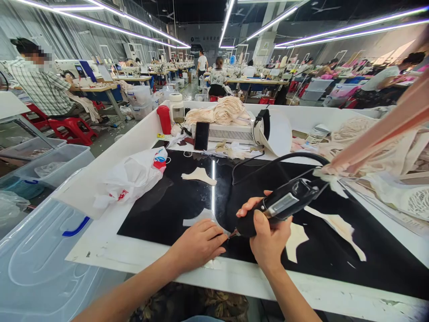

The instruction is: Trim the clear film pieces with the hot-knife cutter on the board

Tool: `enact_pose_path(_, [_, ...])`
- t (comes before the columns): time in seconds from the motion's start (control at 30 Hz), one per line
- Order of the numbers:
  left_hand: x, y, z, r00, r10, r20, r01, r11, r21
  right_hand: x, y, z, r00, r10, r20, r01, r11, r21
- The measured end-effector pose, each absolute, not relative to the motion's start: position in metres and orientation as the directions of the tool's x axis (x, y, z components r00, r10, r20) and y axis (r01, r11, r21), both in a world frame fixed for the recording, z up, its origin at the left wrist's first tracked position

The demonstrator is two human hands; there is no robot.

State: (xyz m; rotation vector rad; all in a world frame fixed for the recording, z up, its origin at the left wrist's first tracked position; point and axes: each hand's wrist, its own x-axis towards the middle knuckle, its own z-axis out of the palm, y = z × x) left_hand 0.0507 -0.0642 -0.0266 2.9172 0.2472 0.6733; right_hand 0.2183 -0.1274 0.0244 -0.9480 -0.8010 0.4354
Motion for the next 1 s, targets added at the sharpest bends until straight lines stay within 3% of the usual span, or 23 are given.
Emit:
enact_pose_path(0.23, [0.042, -0.064, -0.02, 0.87, 0.233, 0.435, 0.136, -0.961, 0.241, 0.222, -0.126, 0.035, 0.63, 0.655, 0.416, -0.037, 0.56, -0.827])
enact_pose_path(0.53, [-0.017, -0.035, -0.013, 0.697, 0.597, 0.397, 0.452, -0.796, 0.404, 0.194, -0.104, 0.041, 0.599, 0.686, 0.413, -0.115, 0.584, -0.804])
enact_pose_path(1.0, [-0.014, -0.038, -0.024, 0.608, 0.729, 0.315, 0.482, -0.654, 0.584, 0.15, -0.062, 0.034, 0.53, 0.718, 0.451, -0.172, 0.612, -0.772])
